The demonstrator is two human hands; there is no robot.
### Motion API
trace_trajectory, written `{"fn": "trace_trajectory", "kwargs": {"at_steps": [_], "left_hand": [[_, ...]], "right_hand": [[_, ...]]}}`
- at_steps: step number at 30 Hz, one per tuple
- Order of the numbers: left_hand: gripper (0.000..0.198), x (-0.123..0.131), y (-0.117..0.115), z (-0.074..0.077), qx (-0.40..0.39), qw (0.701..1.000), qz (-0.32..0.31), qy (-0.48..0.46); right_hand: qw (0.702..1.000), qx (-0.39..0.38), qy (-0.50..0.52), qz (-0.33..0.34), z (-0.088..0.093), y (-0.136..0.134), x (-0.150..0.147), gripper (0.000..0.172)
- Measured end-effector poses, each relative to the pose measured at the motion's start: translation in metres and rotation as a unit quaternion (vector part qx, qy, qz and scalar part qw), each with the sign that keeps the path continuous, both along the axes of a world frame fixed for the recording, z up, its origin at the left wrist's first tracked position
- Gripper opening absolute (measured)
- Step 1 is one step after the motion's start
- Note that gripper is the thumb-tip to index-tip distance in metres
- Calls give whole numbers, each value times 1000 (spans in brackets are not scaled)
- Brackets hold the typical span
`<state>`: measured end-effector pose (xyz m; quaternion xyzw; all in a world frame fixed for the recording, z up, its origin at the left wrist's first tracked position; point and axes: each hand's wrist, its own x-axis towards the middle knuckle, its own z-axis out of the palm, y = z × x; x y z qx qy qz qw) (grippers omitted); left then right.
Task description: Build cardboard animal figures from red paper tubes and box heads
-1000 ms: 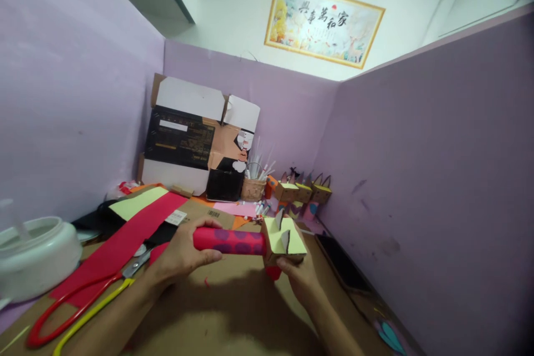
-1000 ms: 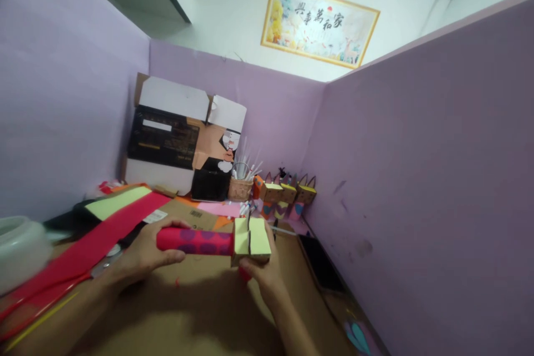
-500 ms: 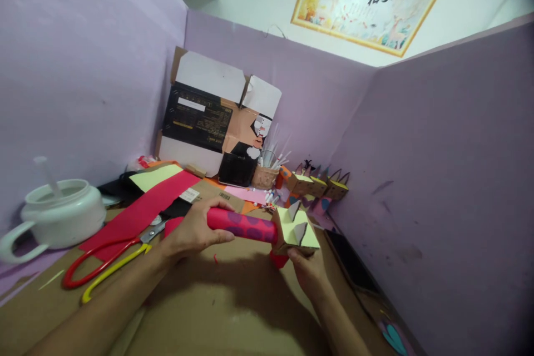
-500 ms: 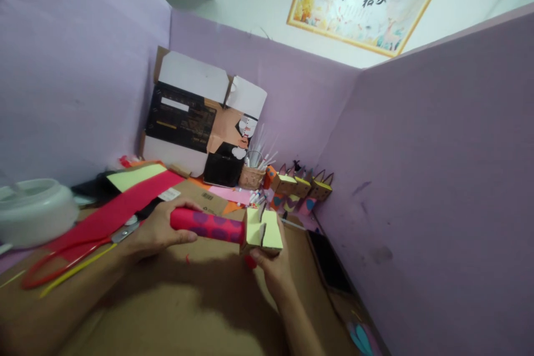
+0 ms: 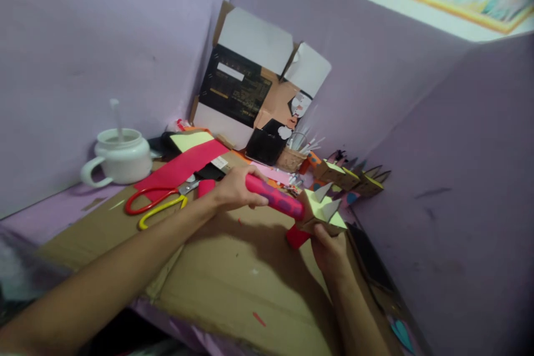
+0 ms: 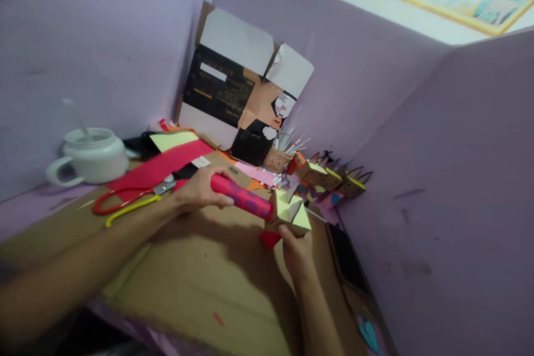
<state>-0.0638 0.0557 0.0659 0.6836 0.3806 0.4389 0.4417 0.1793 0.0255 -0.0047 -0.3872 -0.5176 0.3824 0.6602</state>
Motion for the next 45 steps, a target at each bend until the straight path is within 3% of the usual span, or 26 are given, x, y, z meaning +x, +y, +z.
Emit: {"fn": "trace_trajectory", "kwargs": {"at_steps": [6, 16, 22, 28, 37, 45], "left_hand": [[35, 8, 5, 11, -46, 999, 5, -9], [35, 19, 6, 31, -11, 999, 12, 49], [36, 7, 7, 23, 9, 1000, -13, 18], [36, 3, 8, 12, 1, 999, -33, -11], [39, -6, 8, 8, 8, 1000, -17, 11], [37, -10, 6, 12, -22, 999, -16, 20]], "right_hand": [[999, -29, 32, 23, 12, -4, -8, 52], [996, -33, 80, -2, 15, -6, -5, 44], [999, 4, 50, 5, 19, -8, -9, 41], [999, 5, 38, -18, 10, -5, -4, 40], [1000, 14, 9, -23, 0, -2, -6, 30], [1000, 0, 1, -28, 1, -2, -9, 51]]}}
